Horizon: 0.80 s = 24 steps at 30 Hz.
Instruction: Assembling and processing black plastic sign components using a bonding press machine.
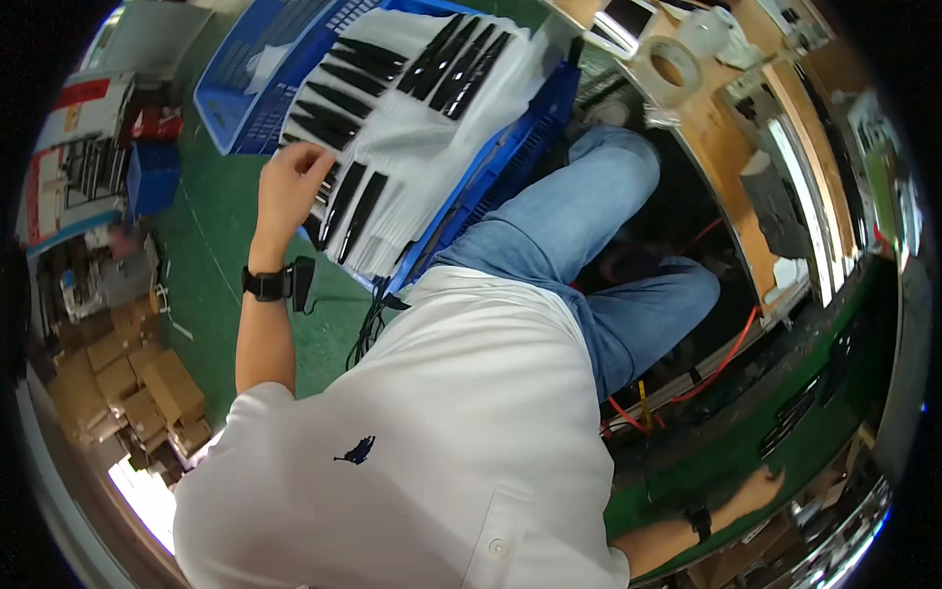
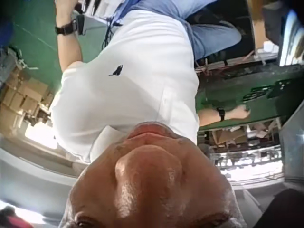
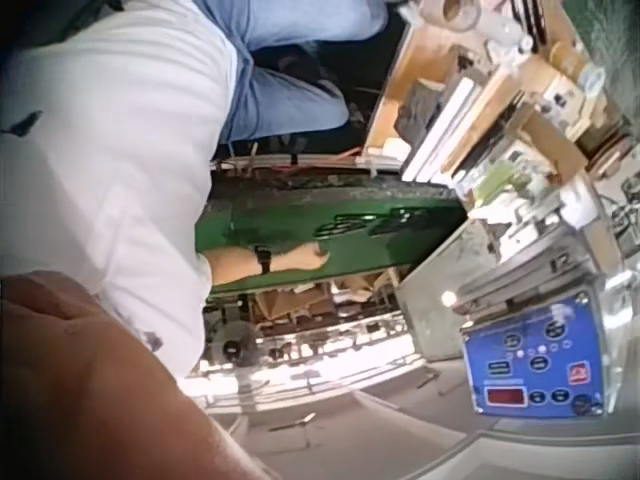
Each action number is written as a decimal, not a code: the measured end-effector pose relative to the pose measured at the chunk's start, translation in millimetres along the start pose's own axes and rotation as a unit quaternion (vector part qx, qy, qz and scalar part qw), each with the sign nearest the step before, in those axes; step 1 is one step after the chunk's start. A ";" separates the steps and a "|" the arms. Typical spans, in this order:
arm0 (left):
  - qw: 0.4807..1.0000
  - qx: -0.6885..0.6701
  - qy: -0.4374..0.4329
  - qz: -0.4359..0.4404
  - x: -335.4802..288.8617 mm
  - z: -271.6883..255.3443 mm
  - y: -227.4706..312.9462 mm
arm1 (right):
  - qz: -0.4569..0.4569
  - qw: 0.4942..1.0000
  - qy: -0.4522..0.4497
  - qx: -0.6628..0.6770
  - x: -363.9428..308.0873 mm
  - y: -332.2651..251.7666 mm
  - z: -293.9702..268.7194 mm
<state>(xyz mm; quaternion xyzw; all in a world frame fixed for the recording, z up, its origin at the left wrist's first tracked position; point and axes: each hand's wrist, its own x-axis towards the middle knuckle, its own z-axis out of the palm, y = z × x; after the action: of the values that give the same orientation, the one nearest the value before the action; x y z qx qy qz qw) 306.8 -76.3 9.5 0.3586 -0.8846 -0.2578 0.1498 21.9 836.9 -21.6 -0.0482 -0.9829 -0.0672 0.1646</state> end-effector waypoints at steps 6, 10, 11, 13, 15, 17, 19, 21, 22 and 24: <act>0.979 0.153 -0.115 -0.073 -66.9 28.5 -47.5 | 0.080 0.834 -0.017 0.545 58.9 -184.0 -91.1; 0.971 0.222 -0.090 -0.007 -76.2 58.2 -40.7 | 0.025 0.451 -0.091 0.888 89.5 -280.5 -116.8; 0.967 0.232 -0.102 -0.008 -74.3 61.4 -39.2 | 0.024 0.326 -0.079 0.942 98.9 -297.0 -119.5; 0.960 0.256 -0.110 0.005 -72.4 62.6 -36.0 | 0.011 0.274 -0.015 0.962 115.2 -324.9 -119.6; 0.948 0.291 -0.130 0.016 -69.3 57.6 -35.1 | 0.058 0.241 0.031 0.968 121.4 -345.6 -119.7; 0.944 0.302 -0.130 0.020 -62.3 49.8 -34.6 | 0.058 0.204 0.025 0.977 124.3 -358.8 -118.8; 0.965 0.214 -0.150 -0.032 -53.4 38.8 -30.4 | 0.108 0.203 0.023 0.973 126.5 -363.7 -114.3; 0.969 0.176 -0.163 -0.060 -41.5 33.2 -17.6 | 0.139 0.201 0.020 0.970 130.0 -362.6 -109.0; 0.986 0.097 -0.133 -0.017 -30.9 33.9 -7.1 | 0.138 0.196 -0.023 0.971 132.8 -361.8 -106.8; 0.992 -0.085 -0.072 0.060 -6.5 40.9 18.8 | 0.140 0.184 -0.102 0.968 138.0 -364.2 -104.2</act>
<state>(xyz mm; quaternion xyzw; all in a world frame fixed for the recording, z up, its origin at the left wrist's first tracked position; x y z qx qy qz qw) 282.5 -46.0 -14.1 0.2712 -0.8878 -0.3481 0.1307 -117.4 472.2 79.3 0.0059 -0.2557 0.9667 -0.0135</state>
